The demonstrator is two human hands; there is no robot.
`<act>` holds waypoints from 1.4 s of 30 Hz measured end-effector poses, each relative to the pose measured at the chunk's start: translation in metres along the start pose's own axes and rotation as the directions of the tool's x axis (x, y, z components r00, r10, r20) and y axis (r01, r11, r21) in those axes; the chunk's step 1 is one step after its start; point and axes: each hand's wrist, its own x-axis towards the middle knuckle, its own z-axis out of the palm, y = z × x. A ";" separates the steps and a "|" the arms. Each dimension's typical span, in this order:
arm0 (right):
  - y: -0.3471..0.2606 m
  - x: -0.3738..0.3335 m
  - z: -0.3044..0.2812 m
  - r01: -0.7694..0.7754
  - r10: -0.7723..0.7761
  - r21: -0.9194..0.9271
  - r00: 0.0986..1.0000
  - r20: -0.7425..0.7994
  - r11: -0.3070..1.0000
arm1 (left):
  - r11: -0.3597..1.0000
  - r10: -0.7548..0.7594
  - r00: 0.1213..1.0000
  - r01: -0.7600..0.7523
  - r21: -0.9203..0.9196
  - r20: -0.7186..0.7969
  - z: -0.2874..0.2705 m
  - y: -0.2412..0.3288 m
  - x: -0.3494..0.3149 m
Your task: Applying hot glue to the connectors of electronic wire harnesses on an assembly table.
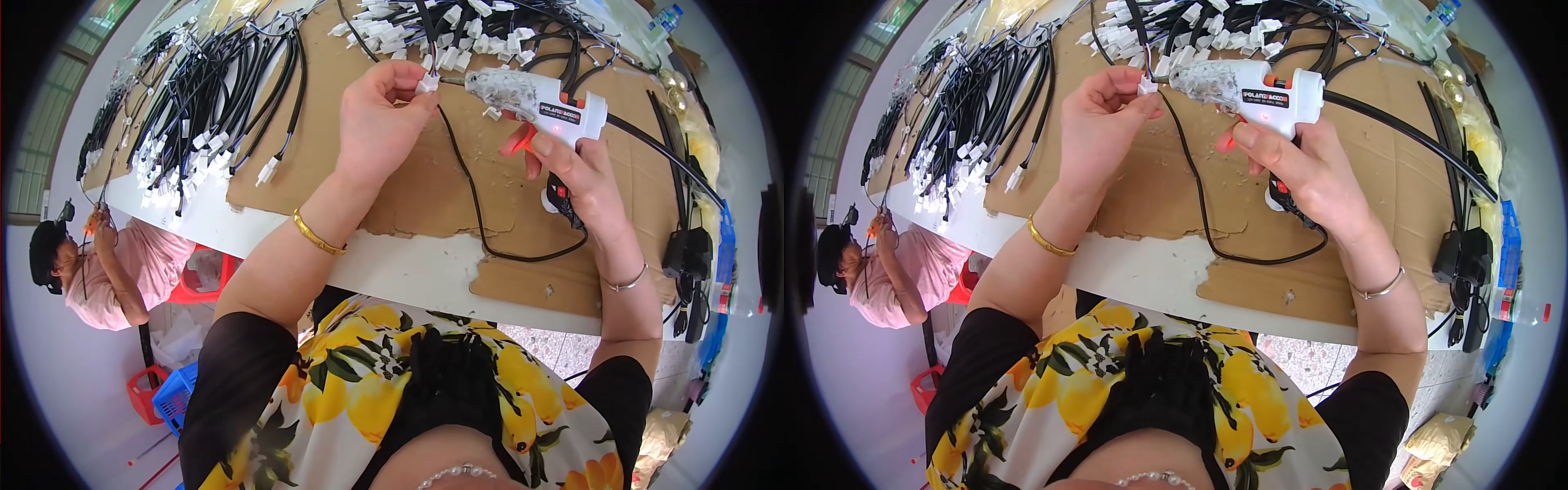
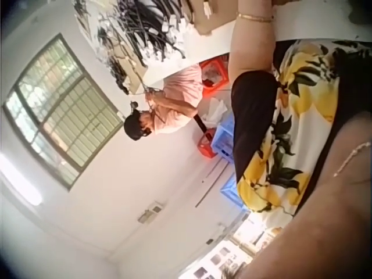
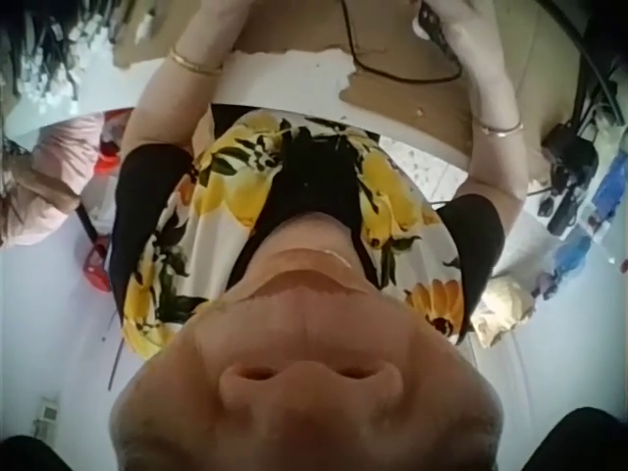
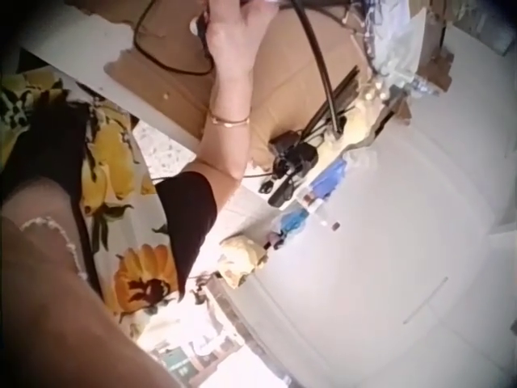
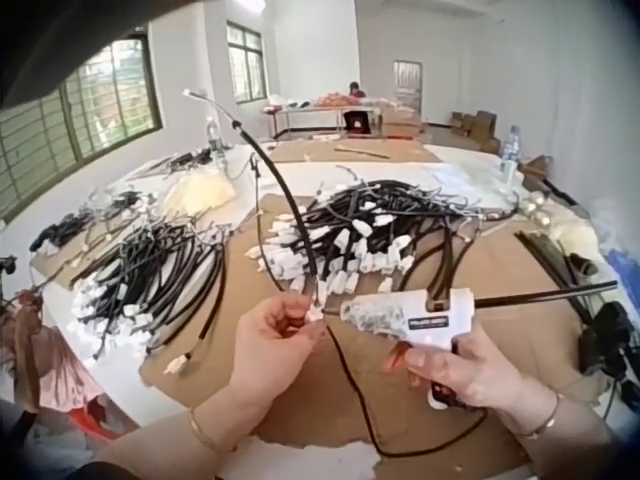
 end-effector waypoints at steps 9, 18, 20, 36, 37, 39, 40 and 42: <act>0.006 0.002 -0.002 0.019 -0.019 -0.041 1.000 0.003 0.999 | 0.989 0.002 0.999 -0.008 0.145 0.039 0.001 0.003 0.000; 0.009 0.001 -0.004 0.010 -0.009 -0.075 1.000 0.016 0.997 | 0.993 0.006 0.999 -0.010 0.118 0.036 0.001 -0.001 -0.001; 0.008 0.001 -0.003 -0.019 0.021 -0.095 1.000 0.019 0.995 | 0.994 0.007 0.999 -0.011 0.112 0.034 0.001 -0.002 -0.001; 0.009 0.002 0.003 0.032 -0.032 -0.014 0.999 -0.039 0.999 | 0.997 -0.031 0.998 0.028 0.073 0.046 0.002 -0.003 0.001; 0.009 0.002 0.003 0.034 -0.034 -0.008 0.999 -0.042 0.999 | 0.997 -0.032 0.998 0.028 0.074 0.046 0.002 -0.003 0.001; 0.009 0.002 0.003 0.027 -0.028 -0.018 0.998 -0.048 0.999 | 0.997 -0.056 0.997 0.053 0.062 0.048 0.002 0.000 0.000; 0.009 0.002 0.003 0.020 -0.021 -0.028 0.998 -0.054 0.999 | 0.997 -0.055 0.997 0.052 0.062 0.048 0.002 0.000 0.000; 0.011 0.002 0.003 0.038 -0.038 -0.010 0.998 -0.054 0.999 | 0.994 -0.056 0.998 0.052 0.093 0.041 0.002 0.000 0.000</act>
